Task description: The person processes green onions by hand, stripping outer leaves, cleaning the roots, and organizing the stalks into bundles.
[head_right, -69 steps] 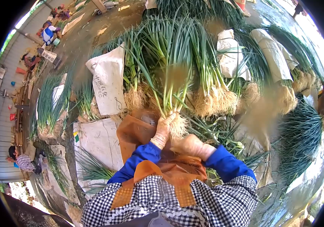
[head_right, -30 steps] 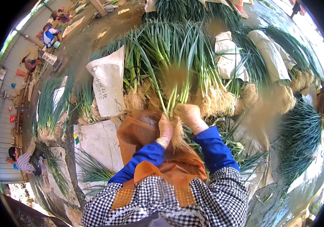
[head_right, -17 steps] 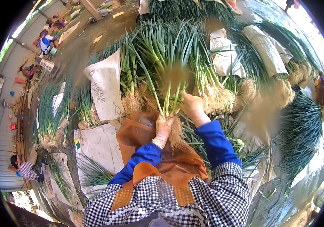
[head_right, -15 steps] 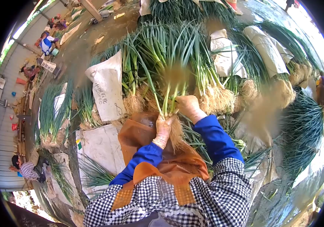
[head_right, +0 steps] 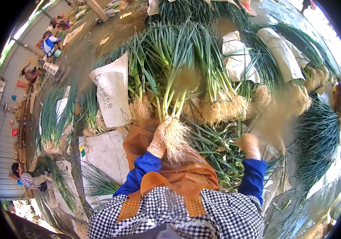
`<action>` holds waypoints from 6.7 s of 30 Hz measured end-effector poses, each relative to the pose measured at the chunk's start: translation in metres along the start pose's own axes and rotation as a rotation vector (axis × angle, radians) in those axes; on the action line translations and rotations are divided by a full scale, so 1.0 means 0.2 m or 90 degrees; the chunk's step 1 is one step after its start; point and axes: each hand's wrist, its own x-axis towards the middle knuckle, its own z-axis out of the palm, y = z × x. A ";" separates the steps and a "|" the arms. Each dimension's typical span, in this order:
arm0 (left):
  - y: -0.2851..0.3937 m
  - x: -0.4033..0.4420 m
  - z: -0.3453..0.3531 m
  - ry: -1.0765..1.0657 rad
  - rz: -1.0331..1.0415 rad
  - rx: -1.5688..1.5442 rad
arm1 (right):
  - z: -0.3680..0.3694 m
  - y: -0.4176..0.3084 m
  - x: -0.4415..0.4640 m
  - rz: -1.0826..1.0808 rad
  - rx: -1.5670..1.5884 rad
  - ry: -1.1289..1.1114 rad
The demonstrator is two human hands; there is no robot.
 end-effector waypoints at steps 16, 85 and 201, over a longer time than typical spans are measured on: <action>0.02 -0.21 0.20 0.040 0.036 -0.029 | 0.16 -0.56 0.14 -0.568 -0.214 -0.079; 0.71 -0.92 0.93 -0.379 0.393 0.094 | 0.41 -0.24 0.36 -0.337 -0.247 -0.333; -0.52 -0.13 0.01 0.141 -0.186 0.253 | 0.09 -0.61 -0.26 0.025 1.275 0.071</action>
